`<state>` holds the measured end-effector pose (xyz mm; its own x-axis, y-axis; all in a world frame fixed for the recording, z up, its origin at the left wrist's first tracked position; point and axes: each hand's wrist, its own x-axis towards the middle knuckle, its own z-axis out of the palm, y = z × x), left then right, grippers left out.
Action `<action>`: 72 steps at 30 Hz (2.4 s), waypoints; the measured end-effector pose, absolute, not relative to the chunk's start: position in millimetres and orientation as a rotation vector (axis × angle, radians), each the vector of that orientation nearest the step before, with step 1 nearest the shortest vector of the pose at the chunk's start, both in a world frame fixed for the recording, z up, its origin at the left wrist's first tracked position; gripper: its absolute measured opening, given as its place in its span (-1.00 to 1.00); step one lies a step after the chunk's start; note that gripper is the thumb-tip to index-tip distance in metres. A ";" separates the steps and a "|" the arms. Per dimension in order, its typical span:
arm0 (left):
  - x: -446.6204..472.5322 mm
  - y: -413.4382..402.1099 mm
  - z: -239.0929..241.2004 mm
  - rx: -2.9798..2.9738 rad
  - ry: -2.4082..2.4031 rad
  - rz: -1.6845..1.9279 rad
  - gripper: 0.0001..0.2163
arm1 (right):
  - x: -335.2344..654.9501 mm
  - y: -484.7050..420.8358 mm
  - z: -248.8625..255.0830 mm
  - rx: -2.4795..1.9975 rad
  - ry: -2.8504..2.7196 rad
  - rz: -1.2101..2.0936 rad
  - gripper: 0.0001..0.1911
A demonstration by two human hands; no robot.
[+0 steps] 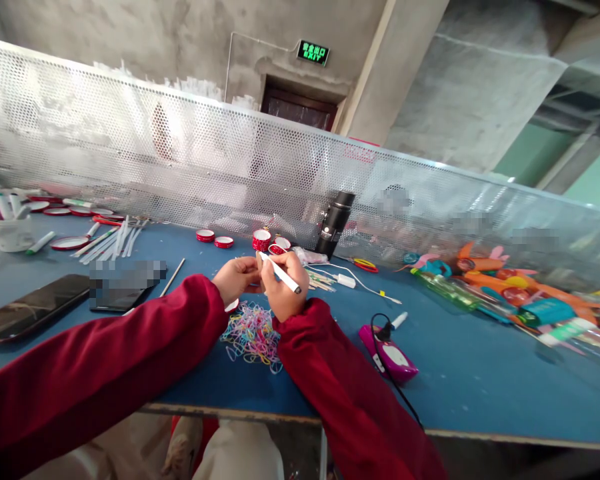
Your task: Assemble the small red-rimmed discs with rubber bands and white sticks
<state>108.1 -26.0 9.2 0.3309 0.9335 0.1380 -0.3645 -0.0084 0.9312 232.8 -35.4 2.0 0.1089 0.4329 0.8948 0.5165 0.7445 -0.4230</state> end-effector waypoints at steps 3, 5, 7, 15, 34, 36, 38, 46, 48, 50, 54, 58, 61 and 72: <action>108.0 -26.3 9.6 1.133 0.650 1.151 -0.75 | 233.1 -35.5 1.8 -0.805 -1.513 -0.074 -0.89; 107.8 -26.4 9.9 1.137 0.648 1.152 -0.76 | 233.4 -35.1 1.6 -0.803 -1.511 -0.064 -0.88; 107.6 -26.5 10.2 1.141 0.646 1.154 -0.78 | 233.6 -34.5 1.5 -0.797 -1.503 -0.053 -0.88; 107.8 -25.1 8.6 1.159 0.658 1.162 -0.80 | 234.3 -34.1 1.4 -0.799 -1.507 -0.048 -0.89; 108.2 -24.9 8.2 1.146 0.662 1.147 -0.78 | 232.4 -36.6 3.9 -0.817 -1.536 -0.102 -0.90; 107.6 -24.7 7.6 1.154 0.659 1.147 -0.76 | 232.4 -36.8 3.9 -0.815 -1.549 -0.100 -0.90; 107.2 -24.4 7.0 1.164 0.657 1.150 -0.75 | 232.5 -37.2 4.3 -0.815 -1.547 -0.114 -0.91; 107.1 -24.2 6.9 1.174 0.659 1.149 -0.72 | 232.9 -36.4 4.0 -0.800 -1.531 -0.138 -0.91; 107.2 -24.2 6.9 1.173 0.659 1.153 -0.72 | 233.0 -36.1 3.4 -0.796 -1.540 -0.127 -0.92; 107.3 -24.1 6.5 1.173 0.655 1.159 -0.72 | 232.9 -36.2 3.3 -0.798 -1.547 -0.119 -0.92; 107.5 -23.0 5.3 1.167 0.649 1.163 -0.74 | 232.7 -37.2 4.7 -0.798 -1.535 -0.148 -0.92; 107.7 -21.7 4.5 1.166 0.650 1.163 -0.76 | 232.8 -37.1 5.0 -0.810 -1.549 -0.152 -0.91; 107.7 -21.9 5.0 1.164 0.647 1.163 -0.76 | 233.3 -36.0 3.9 -0.807 -1.556 -0.141 -0.91; 107.5 -23.9 6.1 1.153 0.645 1.175 -0.79 | 232.4 -37.5 4.9 -0.816 -1.556 -0.152 -0.92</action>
<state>107.5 -23.9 6.1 0.3131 0.9361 0.1606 -0.3671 -0.0367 0.9295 232.4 -37.5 4.9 0.0634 0.4017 0.9136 0.5714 0.7359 -0.3633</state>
